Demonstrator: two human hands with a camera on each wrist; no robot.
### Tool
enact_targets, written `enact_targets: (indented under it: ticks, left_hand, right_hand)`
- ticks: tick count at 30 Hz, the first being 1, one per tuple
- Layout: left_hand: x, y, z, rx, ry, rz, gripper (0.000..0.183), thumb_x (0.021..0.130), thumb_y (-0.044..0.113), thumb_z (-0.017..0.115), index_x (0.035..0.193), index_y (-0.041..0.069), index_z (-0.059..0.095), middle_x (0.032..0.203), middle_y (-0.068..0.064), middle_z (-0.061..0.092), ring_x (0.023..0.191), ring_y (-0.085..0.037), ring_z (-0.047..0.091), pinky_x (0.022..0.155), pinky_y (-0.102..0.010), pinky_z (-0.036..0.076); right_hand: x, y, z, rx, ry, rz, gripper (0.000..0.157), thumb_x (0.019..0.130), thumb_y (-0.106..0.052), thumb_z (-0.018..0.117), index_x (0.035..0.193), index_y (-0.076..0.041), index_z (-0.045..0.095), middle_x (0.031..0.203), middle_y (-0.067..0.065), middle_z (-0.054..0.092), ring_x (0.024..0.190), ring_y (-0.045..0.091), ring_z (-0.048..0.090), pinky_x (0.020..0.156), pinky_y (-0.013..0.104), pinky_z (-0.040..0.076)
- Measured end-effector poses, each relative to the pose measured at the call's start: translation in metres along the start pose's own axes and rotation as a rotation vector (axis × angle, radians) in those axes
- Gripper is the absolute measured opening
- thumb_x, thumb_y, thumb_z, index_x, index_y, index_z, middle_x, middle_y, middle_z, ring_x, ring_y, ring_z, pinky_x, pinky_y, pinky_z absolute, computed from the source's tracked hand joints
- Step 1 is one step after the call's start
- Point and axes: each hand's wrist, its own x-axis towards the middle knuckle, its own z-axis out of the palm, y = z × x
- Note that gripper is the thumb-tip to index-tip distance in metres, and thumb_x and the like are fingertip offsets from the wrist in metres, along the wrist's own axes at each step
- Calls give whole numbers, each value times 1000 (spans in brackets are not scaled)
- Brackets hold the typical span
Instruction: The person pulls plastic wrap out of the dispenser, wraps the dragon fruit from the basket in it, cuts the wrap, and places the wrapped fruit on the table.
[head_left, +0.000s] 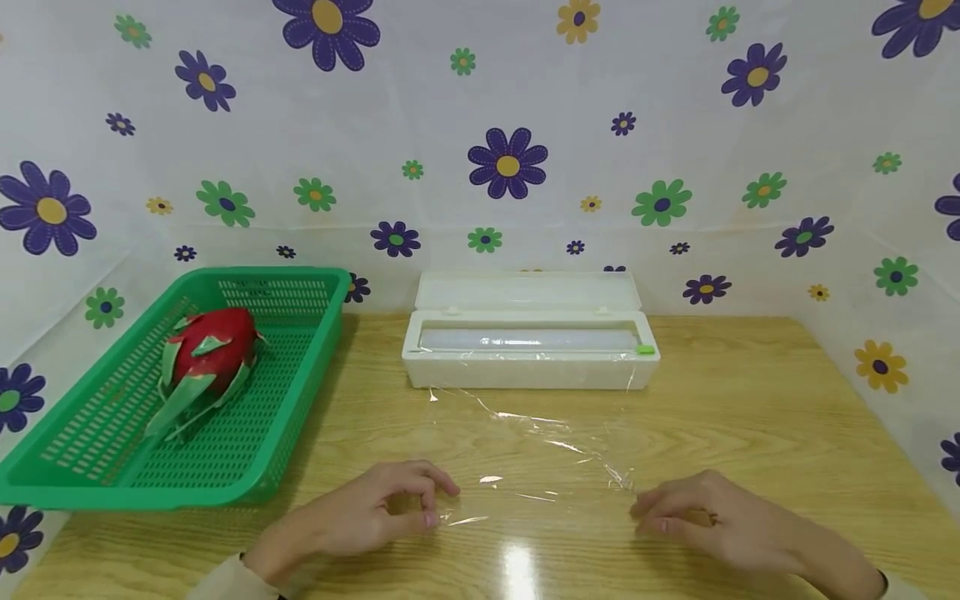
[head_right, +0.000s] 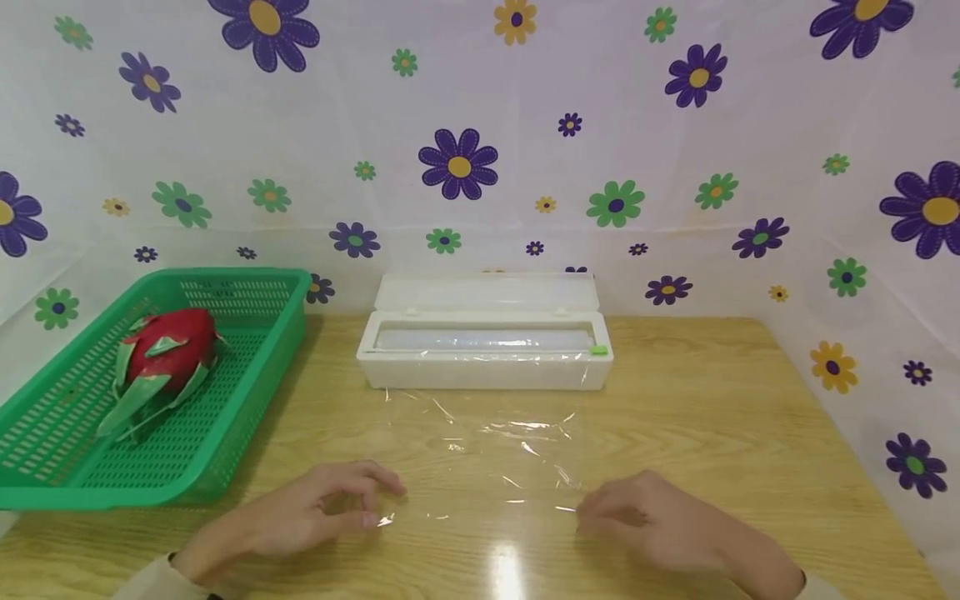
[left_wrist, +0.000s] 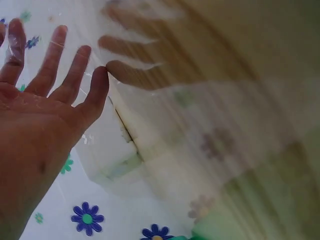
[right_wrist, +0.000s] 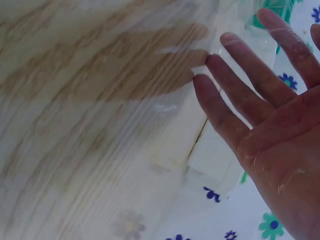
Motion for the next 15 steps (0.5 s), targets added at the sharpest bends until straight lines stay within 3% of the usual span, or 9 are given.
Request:
enact_targets:
  ticks: [3,9,15]
  left_hand:
    - [2,3,3,86,10,-12,25,105,38,56,84,28,67,131,11,64,125,-17,58,99,-35,51]
    - [6,2,8,181,21,10,41,108,43,47,74,30,66,129,10,64,124,-16,58,103,-42,50]
    - [6,3,11,306,-1,41,35,101,48,60,70,33,69,129,11,63,126,-18,56,105,-44,49]
  right_hand:
    - [2,-9,5,-150,25,12,31,109,-19,48,111,-33,76,126,0,73,119,20,69,92,32,58]
    - [5,-14,9,-210,66,128,36,111,-28,44,101,-39,77,125,-1,73,117,25,69,92,40,59]
    - [5,-11,21,-328,170,65,25,105,-28,58,94,-35,79,119,1,76,110,24,72,85,40,61]
